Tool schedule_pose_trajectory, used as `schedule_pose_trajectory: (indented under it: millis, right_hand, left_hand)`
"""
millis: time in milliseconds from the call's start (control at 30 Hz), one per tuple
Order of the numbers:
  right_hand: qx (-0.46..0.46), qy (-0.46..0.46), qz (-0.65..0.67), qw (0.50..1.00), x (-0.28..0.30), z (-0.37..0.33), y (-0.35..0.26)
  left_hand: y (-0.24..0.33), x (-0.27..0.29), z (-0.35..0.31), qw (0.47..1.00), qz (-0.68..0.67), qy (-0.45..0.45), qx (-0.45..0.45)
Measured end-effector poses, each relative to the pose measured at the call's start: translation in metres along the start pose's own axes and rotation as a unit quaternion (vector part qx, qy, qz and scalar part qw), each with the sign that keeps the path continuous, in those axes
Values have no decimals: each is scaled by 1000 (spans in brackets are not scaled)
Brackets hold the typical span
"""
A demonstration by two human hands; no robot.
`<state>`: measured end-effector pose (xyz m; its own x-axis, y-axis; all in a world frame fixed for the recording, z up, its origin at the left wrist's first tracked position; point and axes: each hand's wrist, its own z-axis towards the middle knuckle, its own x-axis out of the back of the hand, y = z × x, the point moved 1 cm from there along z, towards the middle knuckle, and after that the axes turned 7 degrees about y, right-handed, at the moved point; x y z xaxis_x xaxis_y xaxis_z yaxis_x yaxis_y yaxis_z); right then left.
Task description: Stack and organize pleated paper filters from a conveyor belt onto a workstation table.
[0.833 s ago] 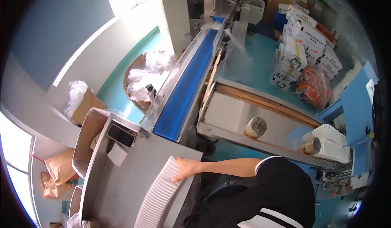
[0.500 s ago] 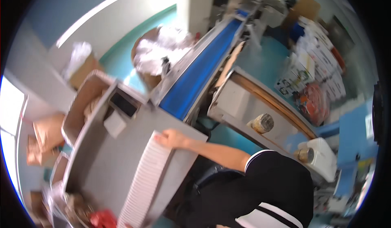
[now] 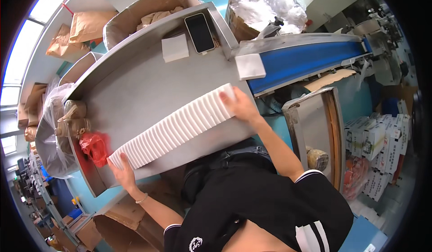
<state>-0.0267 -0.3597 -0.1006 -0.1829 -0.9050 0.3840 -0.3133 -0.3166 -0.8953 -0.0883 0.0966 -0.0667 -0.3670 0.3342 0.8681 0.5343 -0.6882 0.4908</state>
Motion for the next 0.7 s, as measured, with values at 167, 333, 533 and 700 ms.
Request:
schedule_pose_trajectory:
  millis: [167, 333, 533, 700]
  right_hand:
    - [-121, -80, 174, 974, 7, 10, 17]
    - [-262, -152, 281, 911, 34, -1, 39]
    - [-241, 25, 325, 914, 39, 6, 46]
    - [-53, -34, 96, 993, 21, 1, 21]
  left_hand:
    - [8, -11, -2, 998, 44, 27, -25]
    - [9, -20, -3, 996, 59, 61, -34]
    - [35, -20, -13, 998, 57, 22, -6]
    - [48, -28, -21, 996, 89, 11, -15]
